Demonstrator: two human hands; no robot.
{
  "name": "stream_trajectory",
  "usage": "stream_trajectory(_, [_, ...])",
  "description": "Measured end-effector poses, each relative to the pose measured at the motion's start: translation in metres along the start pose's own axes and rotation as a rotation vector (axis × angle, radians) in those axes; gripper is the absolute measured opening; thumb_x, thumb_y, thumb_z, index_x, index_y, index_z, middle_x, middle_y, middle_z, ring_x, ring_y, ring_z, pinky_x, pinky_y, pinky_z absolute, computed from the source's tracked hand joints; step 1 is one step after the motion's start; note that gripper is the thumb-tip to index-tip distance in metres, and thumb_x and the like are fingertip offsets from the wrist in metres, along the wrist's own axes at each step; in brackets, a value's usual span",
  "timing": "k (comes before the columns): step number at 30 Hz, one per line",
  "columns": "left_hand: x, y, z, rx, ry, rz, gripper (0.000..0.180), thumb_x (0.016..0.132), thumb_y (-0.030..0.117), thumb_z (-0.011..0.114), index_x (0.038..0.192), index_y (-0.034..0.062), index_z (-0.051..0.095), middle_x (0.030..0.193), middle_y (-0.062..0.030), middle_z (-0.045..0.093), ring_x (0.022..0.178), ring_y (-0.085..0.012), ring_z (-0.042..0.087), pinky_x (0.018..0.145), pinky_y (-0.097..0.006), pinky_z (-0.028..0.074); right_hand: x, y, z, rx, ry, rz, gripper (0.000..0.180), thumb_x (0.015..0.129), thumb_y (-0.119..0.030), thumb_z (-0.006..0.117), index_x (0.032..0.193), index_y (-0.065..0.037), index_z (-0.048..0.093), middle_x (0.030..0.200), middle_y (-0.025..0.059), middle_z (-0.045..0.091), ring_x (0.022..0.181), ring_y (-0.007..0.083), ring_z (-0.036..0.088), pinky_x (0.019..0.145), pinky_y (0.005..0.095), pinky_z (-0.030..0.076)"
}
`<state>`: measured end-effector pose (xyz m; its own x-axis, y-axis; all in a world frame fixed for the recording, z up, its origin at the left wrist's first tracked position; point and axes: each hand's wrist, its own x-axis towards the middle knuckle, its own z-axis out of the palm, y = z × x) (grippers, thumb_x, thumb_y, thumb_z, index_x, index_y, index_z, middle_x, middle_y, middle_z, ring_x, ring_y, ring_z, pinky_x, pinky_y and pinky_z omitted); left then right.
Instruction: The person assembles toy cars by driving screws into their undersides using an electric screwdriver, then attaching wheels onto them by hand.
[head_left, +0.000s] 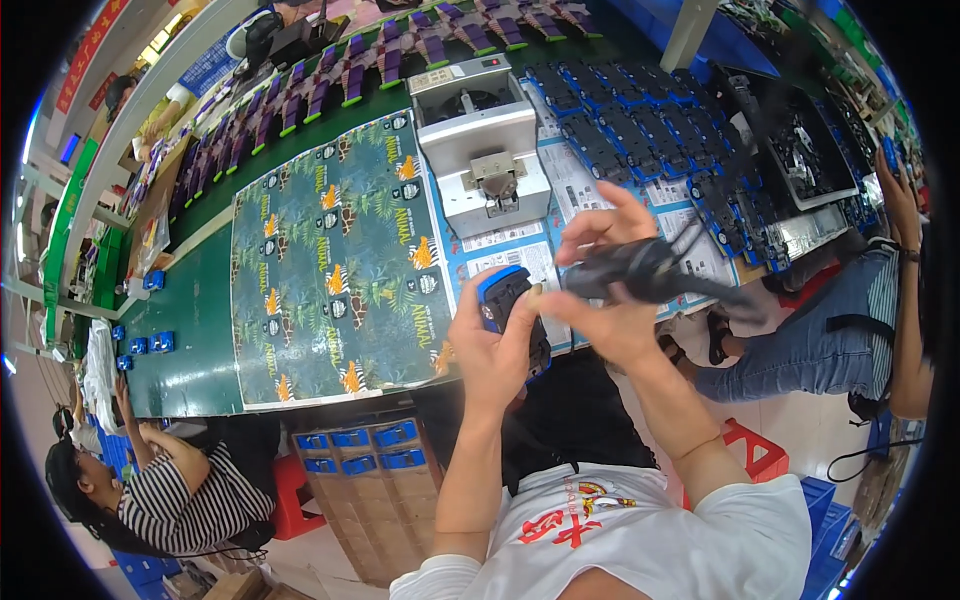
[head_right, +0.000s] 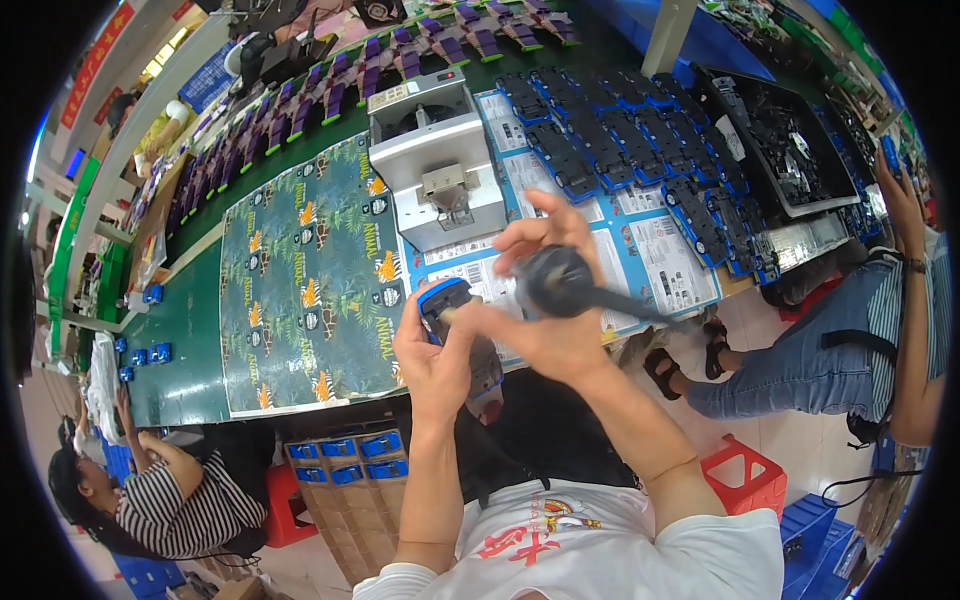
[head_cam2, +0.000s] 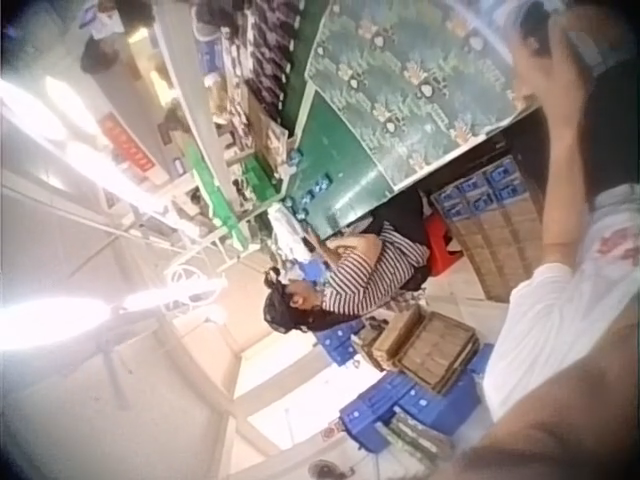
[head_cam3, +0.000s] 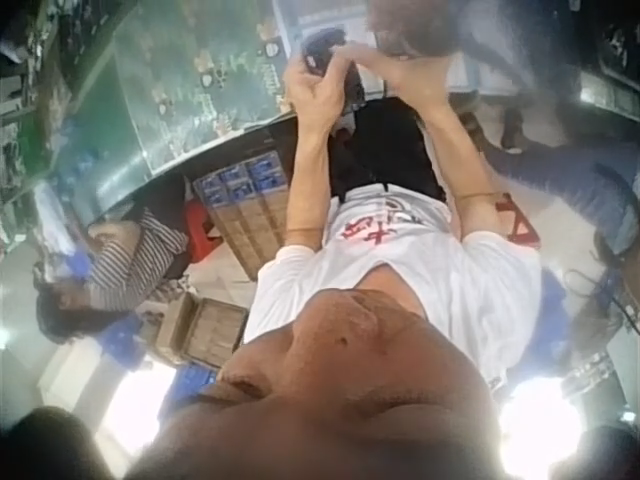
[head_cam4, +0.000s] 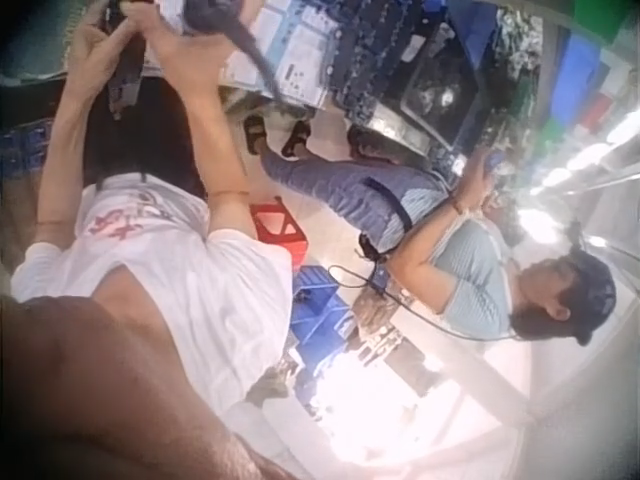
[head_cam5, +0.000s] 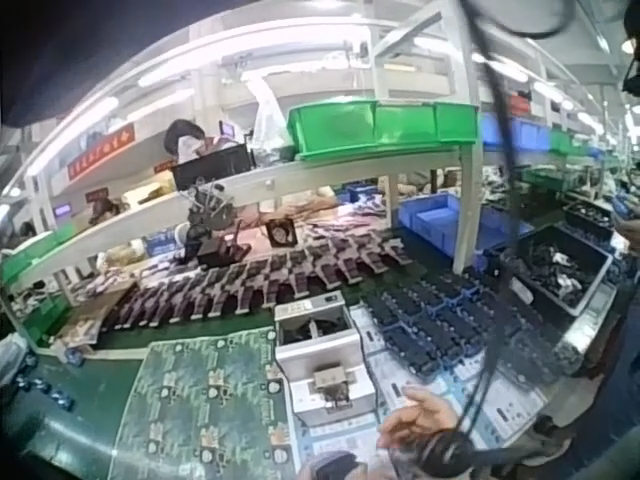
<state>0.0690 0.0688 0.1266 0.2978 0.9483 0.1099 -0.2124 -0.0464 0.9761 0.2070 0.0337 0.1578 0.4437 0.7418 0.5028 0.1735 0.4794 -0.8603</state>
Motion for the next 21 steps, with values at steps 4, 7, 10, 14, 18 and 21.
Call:
stream_trajectory(4, [0.007,0.015,0.016,0.191,0.060,0.209,0.031,0.084,0.005,0.074,0.112,-0.0030,0.063,0.092,-0.0105,0.067,0.082,-0.0149,0.064,0.074,-0.028,0.050,0.003,-0.006,0.015,-0.047,-0.045,0.030,0.117,0.056,-0.024,0.096,0.147,-0.001,0.026,0.114,0.0067,0.055,0.098,0.0142,0.055,0.084,0.0275,0.046])
stream_trajectory(7, [0.009,0.027,0.022,0.346,0.080,0.330,0.035,0.081,0.002,0.075,0.114,-0.0027,0.062,0.092,-0.0138,0.068,0.083,-0.0185,0.067,0.075,-0.030,0.051,0.002,-0.011,0.014,-0.030,-0.055,0.058,0.108,0.060,-0.021,0.094,0.145,0.001,0.032,0.116,0.0087,0.056,0.100,0.0169,0.054,0.091,0.0314,0.046])
stream_trajectory(10, [0.008,0.028,0.023,0.327,0.087,0.374,0.036,0.081,0.003,0.075,0.115,-0.0022,0.062,0.093,-0.0134,0.068,0.085,-0.0205,0.068,0.075,-0.030,0.052,0.000,-0.012,0.015,0.003,-0.054,0.104,0.105,0.061,-0.018,0.093,0.145,0.002,0.033,0.114,0.0081,0.057,0.102,0.0153,0.054,0.090,0.0300,0.048])
stream_trajectory(14, [0.005,0.024,0.019,0.300,0.064,0.334,0.037,0.083,0.004,0.074,0.117,-0.0020,0.061,0.097,-0.0132,0.069,0.088,-0.0194,0.068,0.077,-0.030,0.052,0.001,-0.013,0.015,-0.009,-0.058,0.060,0.096,0.062,-0.017,0.093,0.141,0.000,0.041,0.110,0.0078,0.060,0.099,0.0144,0.056,0.089,0.0292,0.049])
stream_trajectory(18, [0.006,0.017,0.004,0.126,-0.041,0.138,0.032,0.089,0.006,0.069,0.118,-0.0022,0.060,0.102,-0.0116,0.069,0.089,-0.0190,0.068,0.079,-0.029,0.052,0.014,-0.003,0.009,0.027,-0.147,0.043,0.057,0.071,-0.007,0.085,0.122,-0.003,0.058,0.108,0.0084,0.063,0.092,0.0127,0.058,0.080,0.0279,0.049])
stream_trajectory(21, [0.010,0.013,-0.020,-0.270,-0.052,-0.342,0.021,0.091,0.008,0.067,0.111,0.0006,0.062,0.104,-0.0140,0.069,0.086,-0.0178,0.069,0.074,-0.032,0.056,0.023,-0.013,0.000,0.196,-0.128,0.185,0.024,0.080,0.001,0.073,0.100,-0.001,0.060,0.092,0.0105,0.064,0.074,0.0127,0.060,0.067,0.0270,0.048])
